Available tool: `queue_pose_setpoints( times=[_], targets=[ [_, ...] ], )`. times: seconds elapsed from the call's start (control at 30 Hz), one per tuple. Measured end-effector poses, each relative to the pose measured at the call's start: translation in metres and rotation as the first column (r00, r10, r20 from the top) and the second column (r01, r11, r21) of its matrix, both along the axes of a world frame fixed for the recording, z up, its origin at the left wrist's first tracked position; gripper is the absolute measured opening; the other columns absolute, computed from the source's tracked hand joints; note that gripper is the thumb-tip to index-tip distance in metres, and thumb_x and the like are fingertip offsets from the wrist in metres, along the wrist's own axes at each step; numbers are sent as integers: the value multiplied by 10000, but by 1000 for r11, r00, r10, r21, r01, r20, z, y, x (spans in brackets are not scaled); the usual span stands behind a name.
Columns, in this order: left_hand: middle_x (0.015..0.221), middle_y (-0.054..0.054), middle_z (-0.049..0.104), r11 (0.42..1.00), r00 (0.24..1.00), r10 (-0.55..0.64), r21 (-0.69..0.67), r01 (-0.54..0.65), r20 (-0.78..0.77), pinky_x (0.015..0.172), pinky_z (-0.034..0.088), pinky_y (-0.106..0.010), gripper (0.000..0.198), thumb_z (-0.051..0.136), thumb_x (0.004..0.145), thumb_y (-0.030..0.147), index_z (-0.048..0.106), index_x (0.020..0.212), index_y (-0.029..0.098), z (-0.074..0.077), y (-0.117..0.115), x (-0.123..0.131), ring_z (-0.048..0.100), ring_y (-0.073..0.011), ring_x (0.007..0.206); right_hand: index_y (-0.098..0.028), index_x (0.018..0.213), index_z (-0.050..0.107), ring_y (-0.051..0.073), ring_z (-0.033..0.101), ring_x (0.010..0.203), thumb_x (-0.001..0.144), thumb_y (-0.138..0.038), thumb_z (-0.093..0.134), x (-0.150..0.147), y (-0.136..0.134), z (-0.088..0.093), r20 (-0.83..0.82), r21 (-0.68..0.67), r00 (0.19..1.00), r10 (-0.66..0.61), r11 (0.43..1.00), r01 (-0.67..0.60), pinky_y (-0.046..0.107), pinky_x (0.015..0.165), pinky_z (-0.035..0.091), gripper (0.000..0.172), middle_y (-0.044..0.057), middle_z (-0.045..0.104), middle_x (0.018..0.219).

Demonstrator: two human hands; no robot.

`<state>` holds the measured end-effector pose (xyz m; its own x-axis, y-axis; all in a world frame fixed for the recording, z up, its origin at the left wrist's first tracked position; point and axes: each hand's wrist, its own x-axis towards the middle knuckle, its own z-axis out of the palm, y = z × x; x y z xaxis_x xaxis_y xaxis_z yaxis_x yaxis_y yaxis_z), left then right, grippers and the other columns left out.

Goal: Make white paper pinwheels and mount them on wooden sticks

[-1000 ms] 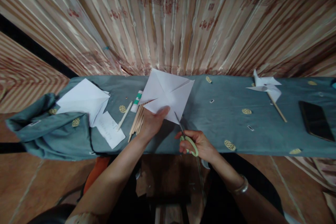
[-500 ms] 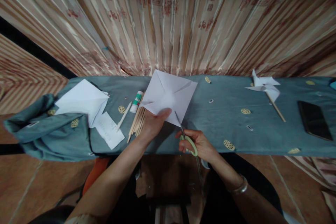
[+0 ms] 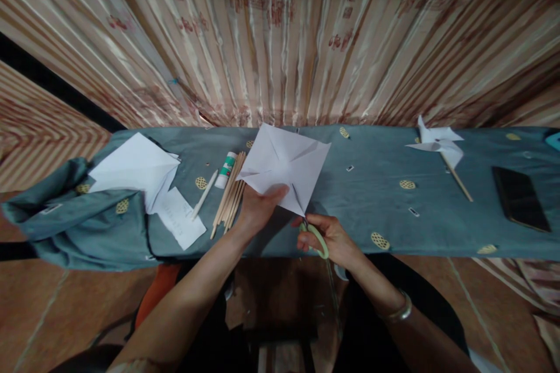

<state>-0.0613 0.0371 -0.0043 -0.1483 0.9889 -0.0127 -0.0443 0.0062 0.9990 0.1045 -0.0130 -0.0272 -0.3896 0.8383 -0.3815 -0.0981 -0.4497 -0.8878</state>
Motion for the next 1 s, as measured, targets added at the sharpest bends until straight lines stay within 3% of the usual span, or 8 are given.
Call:
queue_pose_setpoints(
  times=[0.3,0.5,1.0],
  targets=[
    [982,-79,710,1000,1000,21,13,-20,-23,812,526,-340,318,753,617,280,664,899,164,-3,2,-2,645,-198,841,-153,818,677,85,532,455,559,-459,865,-1,0,-3,15,5,1000,-10,1000,10,206,449,431,443,-25,620,541],
    [831,-62,706,1000,1000,-19,-6,19,-20,700,527,-325,266,748,613,313,666,811,156,-7,2,0,631,-198,742,-167,856,681,94,564,495,555,-516,848,0,-1,-1,52,39,999,-8,999,6,210,485,464,490,-33,621,565],
    [856,-55,694,997,996,-75,-32,77,38,717,524,-321,293,743,635,314,647,863,155,-10,-3,1,623,-187,755,-156,887,697,94,574,490,601,-522,829,1,-1,-1,16,38,1000,-8,999,8,216,491,469,483,-19,649,575]
  ],
)
